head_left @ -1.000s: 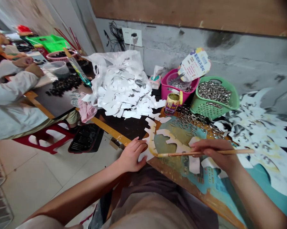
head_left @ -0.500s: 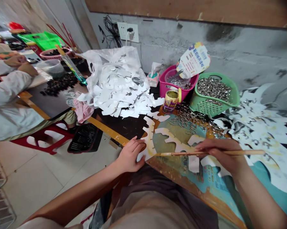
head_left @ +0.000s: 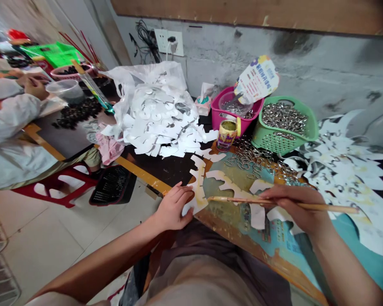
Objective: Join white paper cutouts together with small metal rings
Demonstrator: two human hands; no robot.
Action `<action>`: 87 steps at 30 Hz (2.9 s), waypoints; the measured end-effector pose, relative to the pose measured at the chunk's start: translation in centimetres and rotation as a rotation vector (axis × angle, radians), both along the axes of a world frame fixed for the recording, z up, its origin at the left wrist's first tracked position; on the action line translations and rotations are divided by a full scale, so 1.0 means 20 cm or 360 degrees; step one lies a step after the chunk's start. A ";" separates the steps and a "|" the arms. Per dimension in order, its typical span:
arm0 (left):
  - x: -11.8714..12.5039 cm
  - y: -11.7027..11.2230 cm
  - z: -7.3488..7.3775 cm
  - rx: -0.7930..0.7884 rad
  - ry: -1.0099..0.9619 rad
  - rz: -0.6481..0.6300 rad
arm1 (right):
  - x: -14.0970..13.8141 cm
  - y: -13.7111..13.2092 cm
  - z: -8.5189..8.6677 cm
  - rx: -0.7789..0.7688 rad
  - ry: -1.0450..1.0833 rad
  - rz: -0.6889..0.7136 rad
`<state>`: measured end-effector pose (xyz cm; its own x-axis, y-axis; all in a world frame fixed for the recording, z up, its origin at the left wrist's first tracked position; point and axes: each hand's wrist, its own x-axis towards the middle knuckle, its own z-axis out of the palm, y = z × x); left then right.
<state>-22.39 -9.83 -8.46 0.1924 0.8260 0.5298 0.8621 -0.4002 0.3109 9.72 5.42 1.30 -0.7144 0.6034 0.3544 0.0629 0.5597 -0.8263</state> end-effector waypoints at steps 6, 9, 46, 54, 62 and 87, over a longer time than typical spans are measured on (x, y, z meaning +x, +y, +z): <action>0.00 0.00 0.00 -0.0010 -0.0012 -0.0009 | 0.00 -0.02 -0.01 0.0004 0.0001 -0.0047; 0.00 0.00 0.00 -0.0006 -0.0017 -0.0014 | -0.01 -0.04 -0.01 -0.0018 0.0031 -0.0073; 0.00 0.00 0.00 -0.0036 -0.0002 -0.0004 | -0.09 -0.05 -0.08 -0.0298 0.0230 -0.0199; 0.00 -0.01 0.00 -0.0024 -0.0014 0.0005 | -0.13 -0.01 -0.07 -0.0436 0.0239 -0.0221; -0.01 0.00 -0.01 -0.0057 -0.0036 0.0003 | -0.12 0.00 -0.08 -0.0308 0.0153 -0.0091; 0.00 -0.01 -0.01 -0.0054 -0.0037 0.0012 | -0.11 -0.02 -0.05 -0.0141 0.0128 -0.0219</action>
<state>-22.47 -9.99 -8.67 0.1741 0.8448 0.5059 0.8575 -0.3827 0.3440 7.61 4.92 0.29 -0.5943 0.7249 0.3483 0.0654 0.4751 -0.8775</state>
